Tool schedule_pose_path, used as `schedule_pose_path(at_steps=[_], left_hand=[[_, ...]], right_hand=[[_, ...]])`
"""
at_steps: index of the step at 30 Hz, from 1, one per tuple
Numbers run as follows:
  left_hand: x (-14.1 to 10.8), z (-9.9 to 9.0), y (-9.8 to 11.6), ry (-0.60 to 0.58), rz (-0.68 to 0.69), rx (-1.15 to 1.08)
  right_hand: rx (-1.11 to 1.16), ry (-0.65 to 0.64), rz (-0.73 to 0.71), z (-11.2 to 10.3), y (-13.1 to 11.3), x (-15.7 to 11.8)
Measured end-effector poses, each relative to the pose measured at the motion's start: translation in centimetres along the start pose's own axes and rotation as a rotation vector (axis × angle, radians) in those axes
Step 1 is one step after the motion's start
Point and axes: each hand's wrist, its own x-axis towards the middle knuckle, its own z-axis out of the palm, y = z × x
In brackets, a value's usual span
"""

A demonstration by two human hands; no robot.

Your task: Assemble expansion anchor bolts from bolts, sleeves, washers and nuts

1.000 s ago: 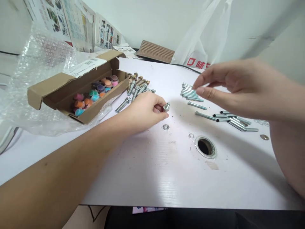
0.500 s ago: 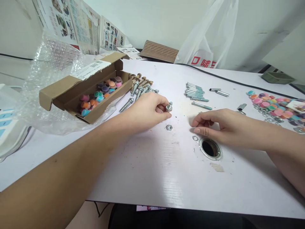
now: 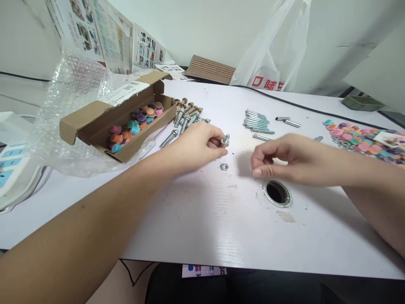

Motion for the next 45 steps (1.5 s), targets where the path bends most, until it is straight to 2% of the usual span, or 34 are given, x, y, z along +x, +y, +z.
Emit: schedule_pose_path(at_steps=[2, 4, 5, 8, 12, 14, 17, 19, 22, 24, 28, 35, 36, 38, 42, 43, 45], left_hand=[[0.0, 0.0, 0.1, 0.006, -0.001, -0.008], [0.0, 0.0, 0.2, 0.010, -0.014, -0.011], [0.0, 0.0, 0.2, 0.011, -0.026, -0.011], [0.0, -0.1, 0.4, 0.017, -0.039, 0.005], [0.1, -0.1, 0.5, 0.024, 0.012, 0.042], [0.0, -0.1, 0.4, 0.024, 0.006, 0.032], [0.0, -0.1, 0.3, 0.031, -0.008, 0.017], [0.0, -0.2, 0.3, 0.054, 0.000, 0.031], [0.2, -0.3, 0.3, 0.125, 0.000, 0.027], [0.4, -0.4, 0.2, 0.138, -0.008, 0.019], [0.6, -0.5, -0.1, 0.089, 0.005, 0.065], [0.6, -0.6, -0.1, 0.073, 0.012, 0.090], [0.6, -0.6, 0.0, 0.064, -0.001, 0.096], [0.6, -0.6, 0.0, 0.047, -0.028, 0.121], [0.6, -0.4, -0.1, 0.013, -0.054, 0.083], [0.7, -0.4, -0.2, 0.007, -0.060, 0.068], [0.8, -0.3, -0.2, 0.008, -0.067, 0.073]], right_hand=[[0.139, 0.200, -0.047, -0.2, -1.1, 1.6], [0.244, 0.402, -0.022, 0.0, -2.1, 3.3], [0.270, 0.459, 0.012, 0.3, -2.5, 4.1], [0.321, 0.470, 0.060, 1.3, -2.9, 5.9], [0.419, 0.415, 0.001, 2.0, -2.4, 6.3], [0.386, 0.431, -0.014, 2.0, -2.1, 6.0], [0.223, 0.518, -0.067, 1.7, -1.6, 5.0], [0.056, 0.460, -0.126, 1.6, -1.1, 4.3], [-0.132, 0.197, -0.161, 1.8, -0.6, 3.6], [-0.210, 0.098, -0.135, 2.1, -0.4, 3.4], [-0.319, 0.055, -0.123, 2.7, -0.3, 3.8], [-0.255, 0.044, -0.207, 2.4, -0.2, 4.1], [-0.226, 0.065, -0.225, 2.1, -0.4, 4.0], [-0.164, 0.192, -0.270, 1.6, -1.1, 3.9], [-0.048, 0.614, -0.340, 0.6, -2.8, 4.0], [-0.036, 0.664, -0.347, 0.6, -3.0, 4.2], [-0.042, 0.671, -0.351, 0.7, -3.2, 4.8]])
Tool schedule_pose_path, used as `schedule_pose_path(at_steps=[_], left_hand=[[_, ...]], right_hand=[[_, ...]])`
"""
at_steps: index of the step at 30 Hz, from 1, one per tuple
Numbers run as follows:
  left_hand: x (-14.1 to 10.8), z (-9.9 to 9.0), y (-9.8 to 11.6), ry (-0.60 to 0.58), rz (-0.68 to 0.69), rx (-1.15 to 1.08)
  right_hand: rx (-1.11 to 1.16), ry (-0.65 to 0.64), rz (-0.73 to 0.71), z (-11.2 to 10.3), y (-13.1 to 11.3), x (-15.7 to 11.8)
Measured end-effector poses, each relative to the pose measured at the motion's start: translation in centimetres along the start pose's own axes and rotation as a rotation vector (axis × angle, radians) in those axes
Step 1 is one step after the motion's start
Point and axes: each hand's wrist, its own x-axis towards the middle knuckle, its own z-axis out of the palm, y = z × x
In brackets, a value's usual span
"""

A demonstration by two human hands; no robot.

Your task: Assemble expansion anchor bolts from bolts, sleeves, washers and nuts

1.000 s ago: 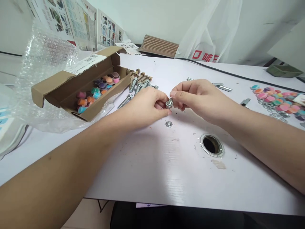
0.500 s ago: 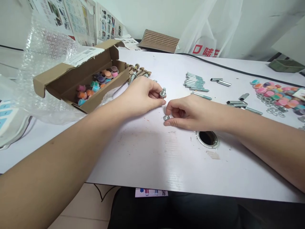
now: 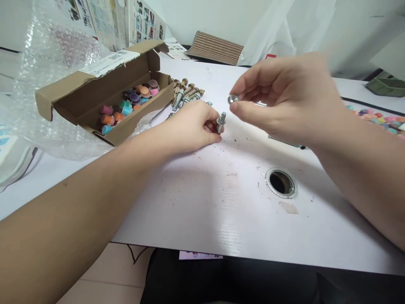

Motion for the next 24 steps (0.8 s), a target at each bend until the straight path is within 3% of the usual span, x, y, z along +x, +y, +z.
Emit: schedule_pose_path(at_steps=[6, 15, 24], left_hand=[[0.2, -0.1, 0.2, 0.012, 0.025, 0.091], [-0.1, -0.6, 0.7, -0.016, -0.042, 0.109], [0.0, -0.4, 0.4, -0.007, -0.088, 0.072]], right_hand=[[0.125, -0.113, 0.112, 1.5, 1.1, 0.4], [0.367, -0.248, 0.139, 1.1, 2.3, 0.4], [0.285, -0.331, 0.092, 0.5, 2.2, 0.5]])
